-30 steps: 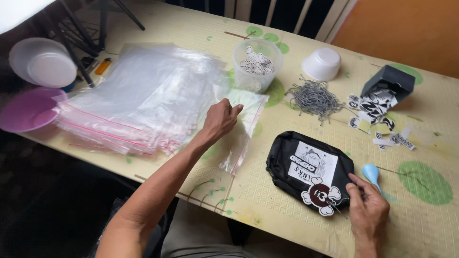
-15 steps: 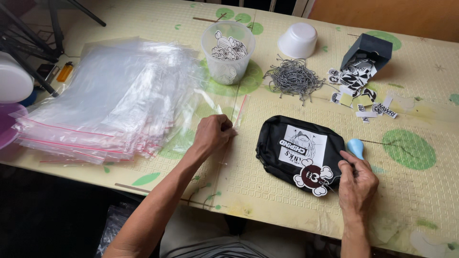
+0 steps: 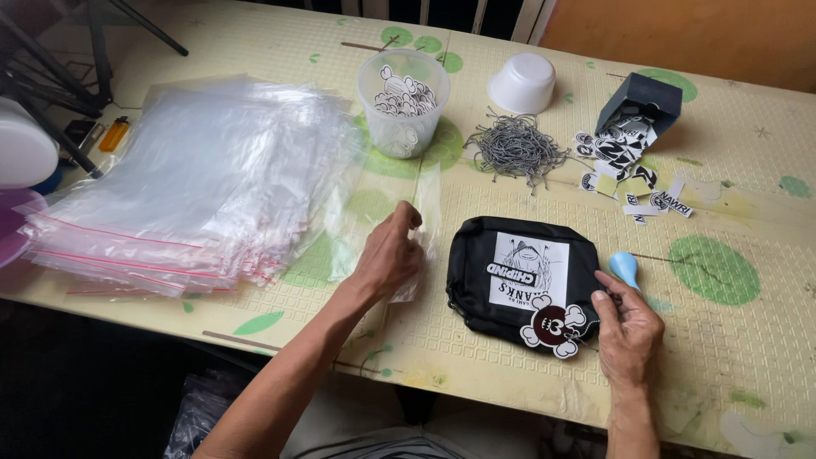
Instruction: The person places a graphic card into a black pouch, threads and ties a silver wire through the zipper pull, adds a second graphic card, and then places the pouch inside a plastic bag.
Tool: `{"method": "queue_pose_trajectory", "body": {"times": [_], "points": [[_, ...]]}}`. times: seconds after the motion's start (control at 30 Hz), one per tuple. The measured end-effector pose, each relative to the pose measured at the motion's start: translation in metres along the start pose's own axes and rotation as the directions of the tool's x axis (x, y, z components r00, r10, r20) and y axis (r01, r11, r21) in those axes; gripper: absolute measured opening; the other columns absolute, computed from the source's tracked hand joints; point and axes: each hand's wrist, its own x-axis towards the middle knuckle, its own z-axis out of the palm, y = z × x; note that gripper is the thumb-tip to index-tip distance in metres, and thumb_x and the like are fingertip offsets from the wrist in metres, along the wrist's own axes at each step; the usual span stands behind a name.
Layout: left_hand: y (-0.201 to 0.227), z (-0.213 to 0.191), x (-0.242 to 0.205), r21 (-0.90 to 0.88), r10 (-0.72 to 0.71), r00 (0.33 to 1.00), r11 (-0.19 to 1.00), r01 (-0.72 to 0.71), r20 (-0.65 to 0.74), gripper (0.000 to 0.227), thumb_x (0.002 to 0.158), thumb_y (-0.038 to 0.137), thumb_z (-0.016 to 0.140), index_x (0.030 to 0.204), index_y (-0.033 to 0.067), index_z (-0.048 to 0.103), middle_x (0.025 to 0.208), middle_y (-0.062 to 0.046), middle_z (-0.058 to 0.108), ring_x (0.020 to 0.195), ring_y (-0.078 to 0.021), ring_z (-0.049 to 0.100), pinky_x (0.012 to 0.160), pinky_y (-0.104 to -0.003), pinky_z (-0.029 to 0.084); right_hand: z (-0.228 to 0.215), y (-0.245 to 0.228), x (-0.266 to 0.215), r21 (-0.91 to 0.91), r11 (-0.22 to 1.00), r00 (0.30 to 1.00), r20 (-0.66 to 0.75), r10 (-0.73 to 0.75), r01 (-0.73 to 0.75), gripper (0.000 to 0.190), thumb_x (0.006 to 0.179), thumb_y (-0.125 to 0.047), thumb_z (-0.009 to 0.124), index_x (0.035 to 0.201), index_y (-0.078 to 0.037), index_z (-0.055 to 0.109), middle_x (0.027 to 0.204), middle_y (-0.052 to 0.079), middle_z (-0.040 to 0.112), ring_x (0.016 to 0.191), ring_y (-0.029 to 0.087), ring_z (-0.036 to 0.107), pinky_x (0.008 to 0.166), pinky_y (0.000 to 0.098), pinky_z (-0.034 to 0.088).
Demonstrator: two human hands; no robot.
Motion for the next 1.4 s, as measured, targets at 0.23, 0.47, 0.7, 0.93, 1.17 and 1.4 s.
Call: {"method": "queue_pose_trajectory", "body": {"times": [0.23, 0.47, 0.7, 0.93, 1.17, 1.4], "points": [[-0.019, 0.01, 0.01, 0.168, 0.043, 0.992, 0.984, -0.063, 0.12, 0.041, 0.102, 0.021, 0.034, 0.112, -0.0007, 0.067, 0.112, -0.02, 0.064, 0.077, -0.0369, 0.067, 0.073, -0.05, 0.052, -0.002, 0.0, 0.001, 0.019, 1.0, 1.0, 0.015, 0.018, -0.018, 0.026, 0.099, 0.001, 0.064, 0.123, 0.001, 0.072, 0.112, 0.007, 0.073, 0.082, 0.008, 0.057, 0.076, 0.0203, 0.05], [-0.005, -0.002, 0.021, 0.265, -0.005, 0.965, 0.962, -0.067, 0.263, 0.069, 0.068, 0.024, 0.07, 0.132, 0.007, 0.054, 0.119, -0.014, 0.054, 0.091, -0.0436, 0.064, 0.079, -0.057, 0.054, 0.006, -0.007, 0.002, 0.199, 0.976, 0.995, 0.06, 0.079, -0.09, 0.029, 0.096, 0.0, 0.066, 0.124, 0.001, 0.072, 0.103, 0.007, 0.069, 0.087, 0.005, 0.058, 0.085, 0.0209, 0.053], [-0.013, -0.014, 0.029, 0.123, 0.027, 0.941, 0.99, -0.073, 0.338, 0.101, 0.059, 0.009, 0.069, 0.155, 0.0154, 0.036, 0.137, -0.014, 0.047, 0.098, -0.0429, 0.071, 0.095, -0.056, 0.057, 0.033, -0.051, 0.013, 0.316, 0.935, 0.986, 0.096, 0.139, -0.163, 0.03, 0.091, 0.002, 0.068, 0.12, 0.001, 0.075, 0.087, 0.004, 0.066, 0.078, 0.003, 0.06, 0.077, 0.0224, 0.057], [-0.004, -0.026, 0.022, 0.036, 0.087, 0.938, 0.994, -0.105, 0.336, 0.111, 0.06, 0.014, 0.079, 0.159, 0.0138, 0.031, 0.146, -0.017, 0.047, 0.091, -0.0402, 0.072, 0.088, -0.057, 0.055, 0.026, -0.027, 0.039, 0.051, 0.997, 0.998, 0.027, 0.062, -0.064, 0.028, 0.088, 0.001, 0.072, 0.115, -0.006, 0.079, 0.09, 0.008, 0.067, 0.073, 0.004, 0.058, 0.072, 0.0248, 0.055], [0.009, -0.019, 0.022, 0.153, 0.065, 0.921, 0.979, -0.132, 0.383, 0.084, 0.069, 0.009, 0.059, 0.151, 0.0119, 0.043, 0.145, -0.017, 0.051, 0.117, -0.0483, 0.063, 0.1, -0.06, 0.052, 0.035, -0.026, 0.038, 0.023, 0.997, 0.998, -0.005, 0.068, -0.068, 0.029, 0.086, 0.001, 0.071, 0.113, -0.004, 0.079, 0.084, 0.007, 0.061, 0.072, 0.004, 0.054, 0.067, 0.0225, 0.052], [0.027, -0.023, 0.023, 0.239, 0.048, 0.926, 0.96, -0.147, 0.375, 0.086, 0.067, 0.008, 0.057, 0.151, 0.0119, 0.044, 0.144, -0.019, 0.05, 0.108, -0.0546, 0.065, 0.09, -0.064, 0.055, 0.049, -0.035, 0.033, -0.086, 0.994, 0.997, -0.013, 0.071, -0.072, 0.028, 0.085, -0.005, 0.073, 0.111, -0.009, 0.081, 0.089, 0.01, 0.067, 0.076, 0.009, 0.06, 0.069, 0.0254, 0.054]]}}
